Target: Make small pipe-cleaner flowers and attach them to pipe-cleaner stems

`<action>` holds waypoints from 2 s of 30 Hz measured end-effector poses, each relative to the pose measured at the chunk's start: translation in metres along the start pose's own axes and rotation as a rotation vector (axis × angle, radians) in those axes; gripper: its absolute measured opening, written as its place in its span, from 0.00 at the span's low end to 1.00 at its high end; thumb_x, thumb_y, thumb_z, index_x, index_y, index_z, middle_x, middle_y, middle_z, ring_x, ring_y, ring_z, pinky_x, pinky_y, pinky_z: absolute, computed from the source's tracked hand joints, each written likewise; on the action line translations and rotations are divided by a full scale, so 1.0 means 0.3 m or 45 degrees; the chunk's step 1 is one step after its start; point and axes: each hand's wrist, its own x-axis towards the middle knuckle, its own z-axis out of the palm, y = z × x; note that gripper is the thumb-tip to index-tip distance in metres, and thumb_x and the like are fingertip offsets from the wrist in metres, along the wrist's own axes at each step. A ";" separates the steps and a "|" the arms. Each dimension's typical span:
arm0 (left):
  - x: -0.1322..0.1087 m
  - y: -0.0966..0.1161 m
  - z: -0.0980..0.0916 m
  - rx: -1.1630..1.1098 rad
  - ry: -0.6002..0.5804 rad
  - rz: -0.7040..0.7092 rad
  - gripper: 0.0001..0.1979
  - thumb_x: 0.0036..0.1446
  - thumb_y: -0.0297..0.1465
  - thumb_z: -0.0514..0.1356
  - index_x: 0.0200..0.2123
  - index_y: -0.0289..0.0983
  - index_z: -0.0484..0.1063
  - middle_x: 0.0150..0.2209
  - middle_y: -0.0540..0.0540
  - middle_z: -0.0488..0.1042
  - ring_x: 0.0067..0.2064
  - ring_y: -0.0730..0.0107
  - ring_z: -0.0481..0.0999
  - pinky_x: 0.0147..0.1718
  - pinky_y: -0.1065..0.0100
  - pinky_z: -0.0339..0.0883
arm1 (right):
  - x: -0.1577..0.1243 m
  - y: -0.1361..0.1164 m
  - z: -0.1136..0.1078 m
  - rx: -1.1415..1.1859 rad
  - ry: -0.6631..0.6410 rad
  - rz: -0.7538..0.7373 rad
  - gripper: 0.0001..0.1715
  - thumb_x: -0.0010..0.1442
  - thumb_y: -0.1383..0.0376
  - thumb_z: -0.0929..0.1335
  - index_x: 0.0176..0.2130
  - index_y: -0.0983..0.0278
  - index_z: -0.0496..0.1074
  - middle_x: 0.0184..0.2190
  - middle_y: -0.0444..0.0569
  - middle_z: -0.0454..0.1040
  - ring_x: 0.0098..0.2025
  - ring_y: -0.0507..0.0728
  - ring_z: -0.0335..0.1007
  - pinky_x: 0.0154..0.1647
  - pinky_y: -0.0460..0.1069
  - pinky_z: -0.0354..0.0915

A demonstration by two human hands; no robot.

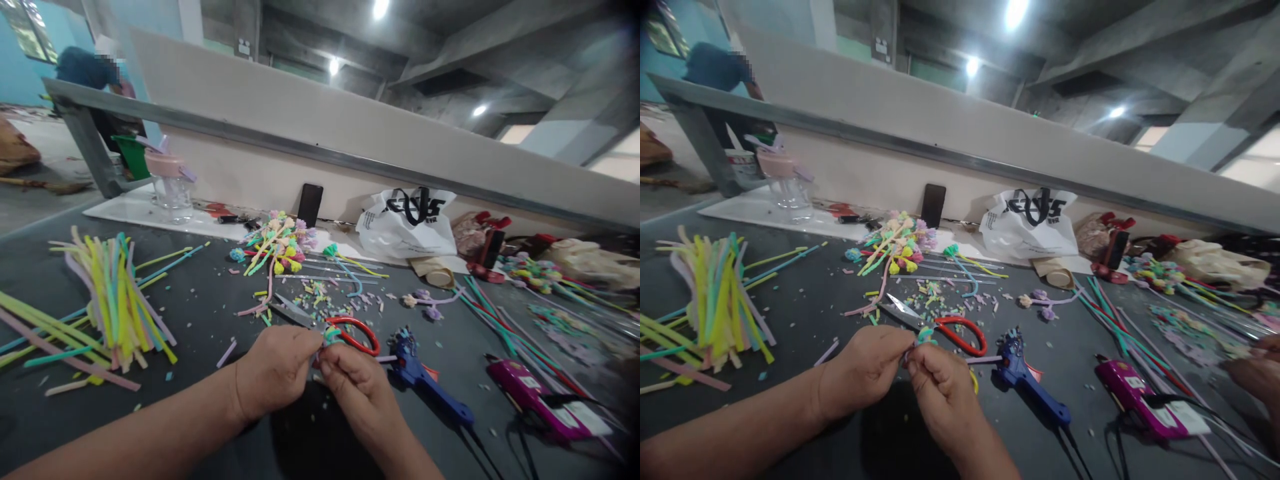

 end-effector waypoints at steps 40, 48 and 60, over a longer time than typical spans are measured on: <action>0.079 -0.009 -0.058 -0.878 0.320 -0.696 0.17 0.52 0.34 0.52 0.15 0.36 0.53 0.17 0.55 0.51 0.22 0.77 0.52 0.21 0.74 0.46 | 0.084 -0.075 0.043 -0.486 0.497 -0.157 0.09 0.57 0.69 0.63 0.30 0.64 0.72 0.23 0.47 0.71 0.26 0.53 0.66 0.27 0.46 0.60; 0.079 -0.002 -0.076 -0.668 0.309 -0.692 0.15 0.52 0.31 0.50 0.15 0.37 0.54 0.17 0.55 0.52 0.22 0.77 0.55 0.21 0.75 0.49 | 0.074 -0.062 0.083 -0.563 0.482 -0.315 0.13 0.58 0.71 0.60 0.31 0.65 0.73 0.23 0.50 0.73 0.26 0.54 0.67 0.29 0.47 0.64; 0.043 -0.029 -0.080 0.132 0.022 0.047 0.11 0.56 0.24 0.48 0.25 0.36 0.66 0.22 0.50 0.68 0.26 0.73 0.66 0.26 0.72 0.56 | 0.138 -0.064 -0.126 0.565 -0.132 0.418 0.18 0.46 0.61 0.71 0.38 0.64 0.68 0.31 0.44 0.68 0.30 0.50 0.63 0.31 0.45 0.62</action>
